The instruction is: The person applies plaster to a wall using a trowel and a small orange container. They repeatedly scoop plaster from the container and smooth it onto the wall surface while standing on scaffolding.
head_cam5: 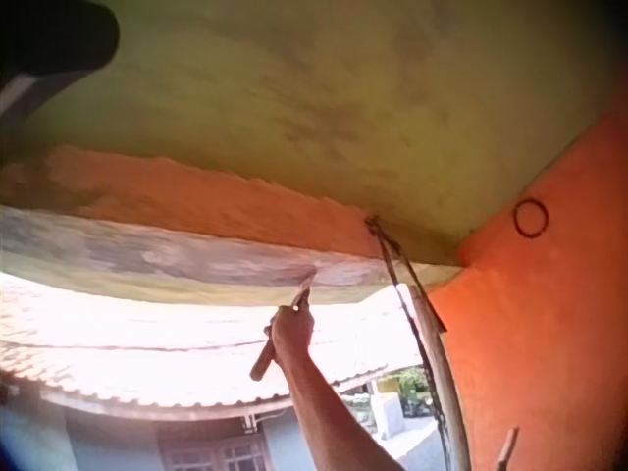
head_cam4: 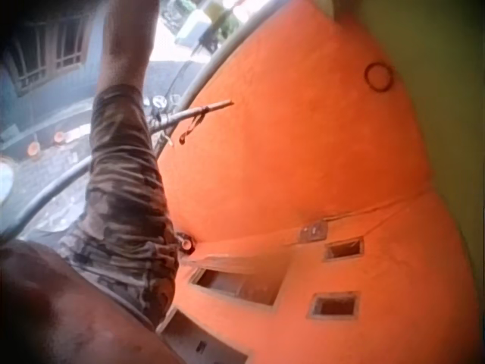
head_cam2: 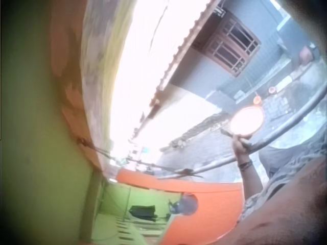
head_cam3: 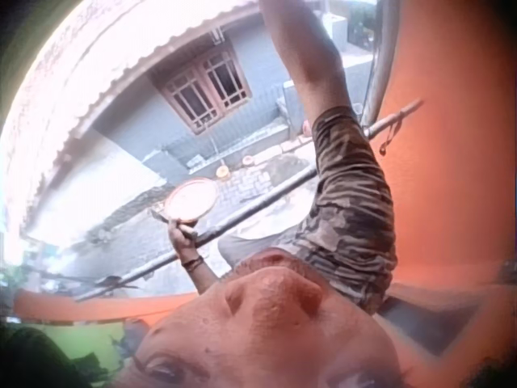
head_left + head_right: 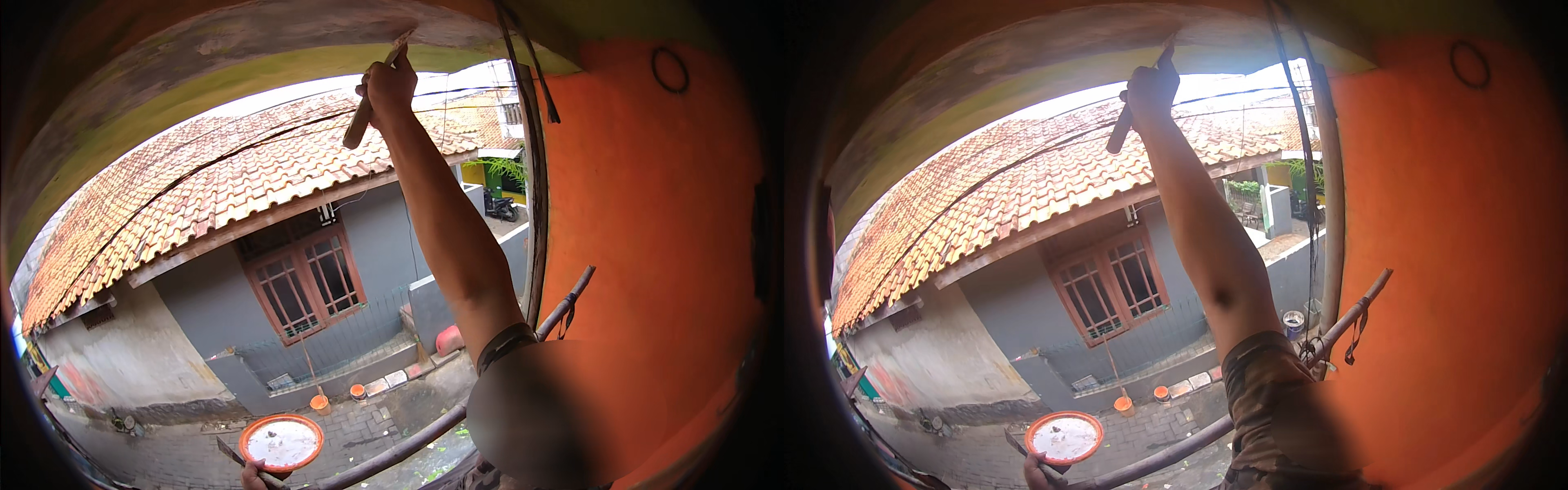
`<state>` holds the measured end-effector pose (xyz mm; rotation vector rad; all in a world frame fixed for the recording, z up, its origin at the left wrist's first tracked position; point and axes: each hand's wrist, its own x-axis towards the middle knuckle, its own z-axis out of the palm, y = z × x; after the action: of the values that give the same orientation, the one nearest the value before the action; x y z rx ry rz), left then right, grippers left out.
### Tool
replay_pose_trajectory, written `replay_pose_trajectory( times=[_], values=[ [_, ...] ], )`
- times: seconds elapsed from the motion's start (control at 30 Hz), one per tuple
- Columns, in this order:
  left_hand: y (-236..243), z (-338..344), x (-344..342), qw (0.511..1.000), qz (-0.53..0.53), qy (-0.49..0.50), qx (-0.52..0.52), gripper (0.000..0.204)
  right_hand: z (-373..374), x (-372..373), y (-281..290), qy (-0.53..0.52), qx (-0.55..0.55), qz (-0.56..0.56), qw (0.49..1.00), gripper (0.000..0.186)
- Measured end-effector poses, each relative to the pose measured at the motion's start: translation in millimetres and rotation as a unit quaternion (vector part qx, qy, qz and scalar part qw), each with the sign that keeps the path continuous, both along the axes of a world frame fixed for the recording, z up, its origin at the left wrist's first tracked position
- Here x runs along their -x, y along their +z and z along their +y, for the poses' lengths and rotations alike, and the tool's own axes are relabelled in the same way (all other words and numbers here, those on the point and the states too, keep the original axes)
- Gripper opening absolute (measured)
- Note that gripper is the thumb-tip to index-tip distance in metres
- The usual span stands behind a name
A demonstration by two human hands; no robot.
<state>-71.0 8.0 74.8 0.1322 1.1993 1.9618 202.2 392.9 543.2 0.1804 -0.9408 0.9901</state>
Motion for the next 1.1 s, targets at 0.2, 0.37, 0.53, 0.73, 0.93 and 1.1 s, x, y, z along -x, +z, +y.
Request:
replay_pose_trajectory(
  times=[0.2, 0.37, 0.53, 0.73, 0.93, 1.1],
  values=[
    [13.9, -0.7, -10.0, 1.0, -0.005, 0.021, 0.007, 0.03, 41.1, -19.1, -15.7, 0.001, -0.034, -0.021, 0.999, 0.05],
    [15.4, 5.3, -10.9, 0.999, -0.008, 0.043, -0.016, 0.029, 105.0, -94.8, 2.4, -0.047, -0.007, 0.046, 0.998, 0.03],
    [6.8, 3.1, -7.1, 0.997, -0.004, 0.074, -0.003, 0.022, 86.1, -85.5, 17.3, -0.021, -0.009, 0.069, 0.997, 0.036],
    [9.5, -0.7, -12.5, 0.998, 0.018, 0.06, 0.03, 0.02, 31.2, -17.8, 10.3, 0.005, -0.038, 0.06, 0.998, 0.059],
    [11.9, -6.1, -13.6, 0.999, -0.006, 0.052, -0.002, 0.025, 3.6, 0.2, -14.0, 0.017, -0.03, -0.011, 0.999, 0.055],
    [1.5, -11.7, 1.1, 1.0, -0.004, 0.007, -0.027, 0.028, 50.0, -84.6, 14.4, -0.024, -0.038, 0.121, 0.992, 0.027]
  ],
)
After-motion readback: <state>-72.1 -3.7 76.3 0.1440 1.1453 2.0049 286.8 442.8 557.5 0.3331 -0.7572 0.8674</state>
